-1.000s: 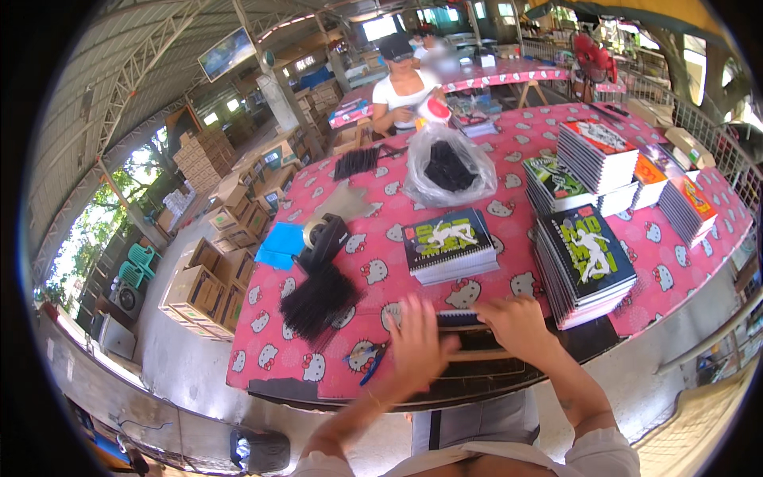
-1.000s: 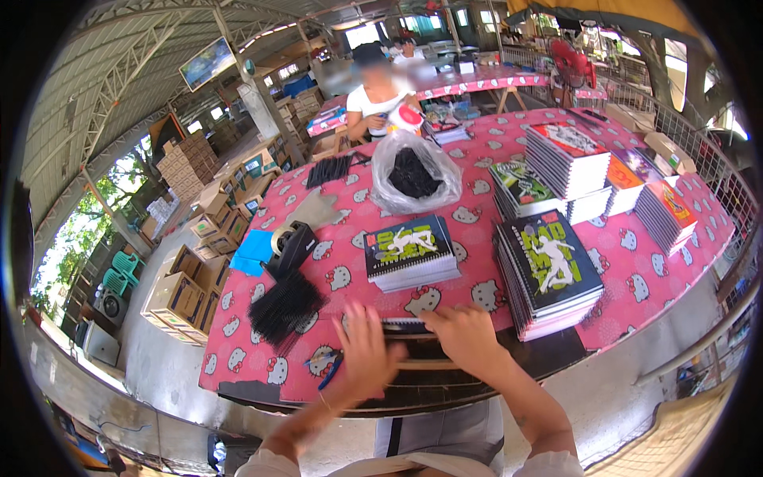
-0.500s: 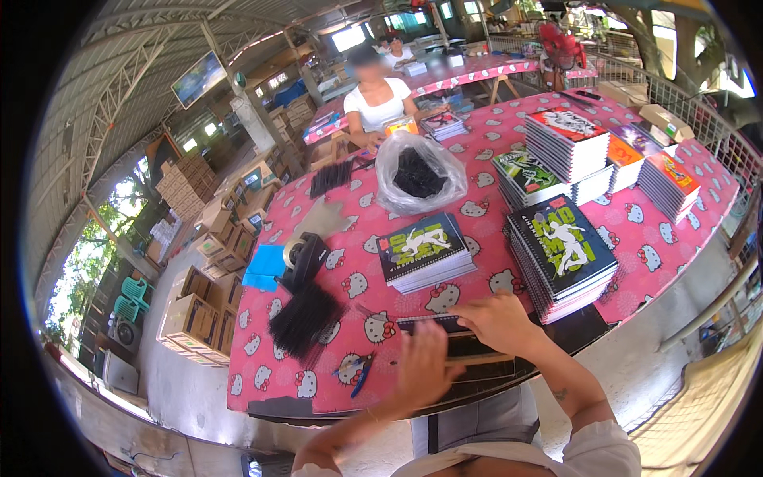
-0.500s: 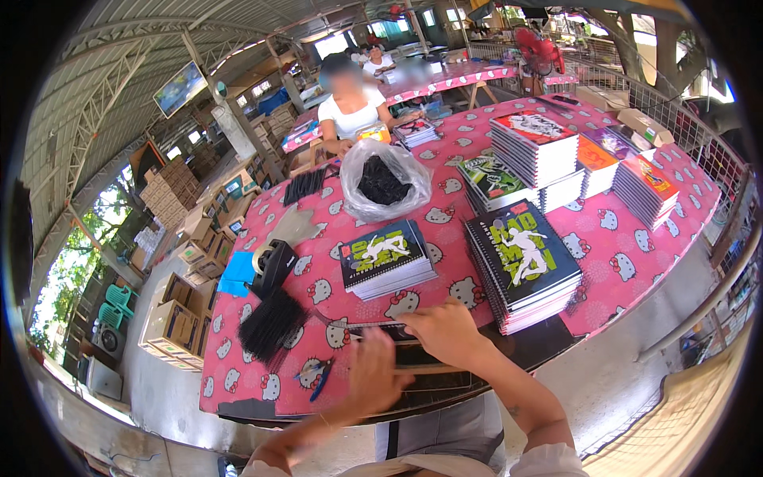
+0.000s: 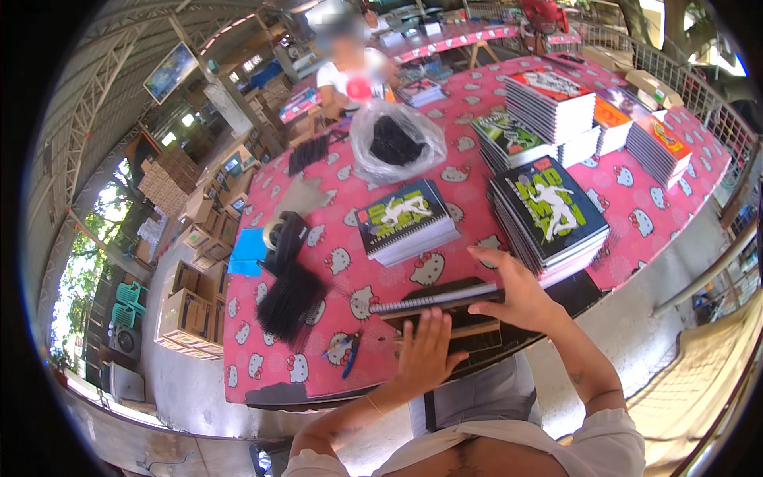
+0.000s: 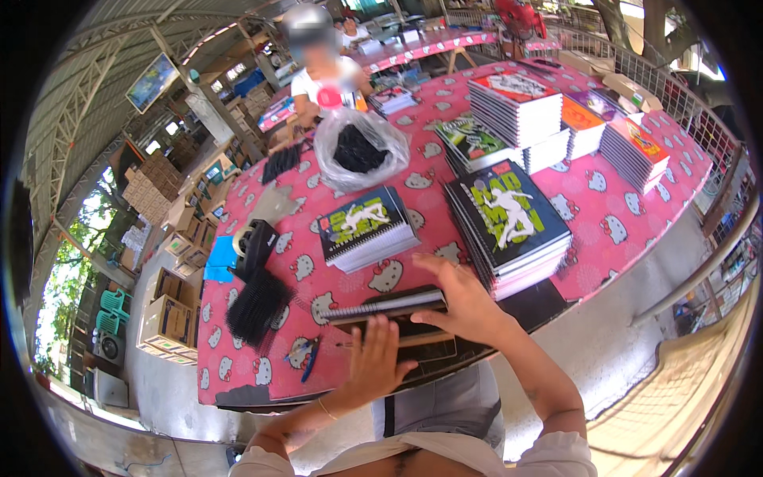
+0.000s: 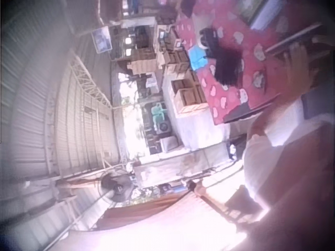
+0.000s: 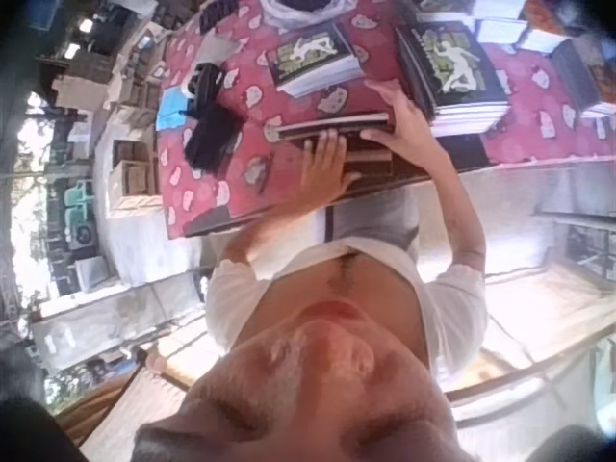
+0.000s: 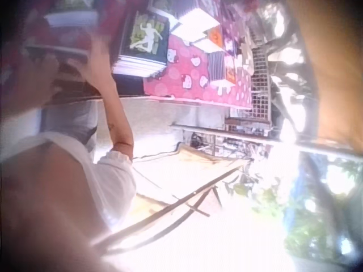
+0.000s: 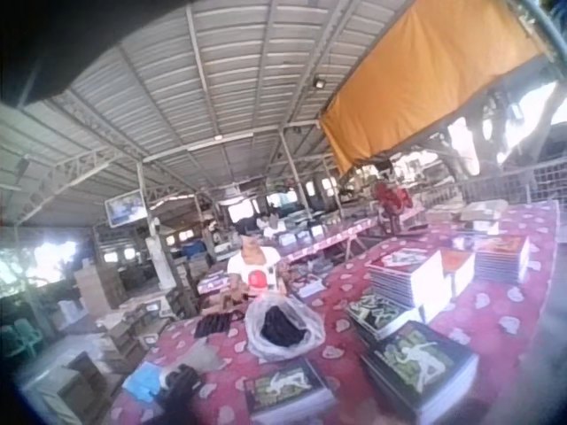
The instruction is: The person assembles notebooks by picking up a stack of paper and a cover, threading a black spiral binding through the side holes, and placing the finished notebook onto a stack.
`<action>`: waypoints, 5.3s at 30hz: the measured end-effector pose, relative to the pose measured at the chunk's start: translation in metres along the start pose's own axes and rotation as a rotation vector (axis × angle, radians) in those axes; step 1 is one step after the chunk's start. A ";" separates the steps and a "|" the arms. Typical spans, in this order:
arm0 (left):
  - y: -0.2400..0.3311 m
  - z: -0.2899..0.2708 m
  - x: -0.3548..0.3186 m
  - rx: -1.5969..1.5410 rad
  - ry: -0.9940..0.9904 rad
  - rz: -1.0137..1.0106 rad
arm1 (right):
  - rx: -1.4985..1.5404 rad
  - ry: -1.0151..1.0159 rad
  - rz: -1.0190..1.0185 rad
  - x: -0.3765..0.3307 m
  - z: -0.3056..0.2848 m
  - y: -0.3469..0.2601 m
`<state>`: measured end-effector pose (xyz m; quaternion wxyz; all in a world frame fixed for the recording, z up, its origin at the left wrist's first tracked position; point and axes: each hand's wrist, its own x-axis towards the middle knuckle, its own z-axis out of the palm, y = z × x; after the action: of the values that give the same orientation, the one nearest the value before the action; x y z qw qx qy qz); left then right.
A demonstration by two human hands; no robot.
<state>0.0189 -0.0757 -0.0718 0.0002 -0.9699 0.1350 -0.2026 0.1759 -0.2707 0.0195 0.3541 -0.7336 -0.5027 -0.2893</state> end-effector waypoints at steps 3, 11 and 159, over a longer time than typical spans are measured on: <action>-0.013 -0.005 0.020 0.015 -0.029 0.000 | 1.167 0.118 0.702 -0.028 0.035 0.005; -0.039 -0.047 0.089 0.232 0.057 -0.119 | 0.935 -0.026 0.695 -0.034 0.061 0.011; -0.256 0.011 -0.062 0.280 0.325 -0.553 | 0.505 0.340 0.458 -0.023 0.042 -0.025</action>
<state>0.0355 0.1867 -0.0926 0.0567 -0.9154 -0.1638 -0.3633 0.1476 -0.2428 -0.0177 0.6576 -0.6581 -0.3152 -0.1874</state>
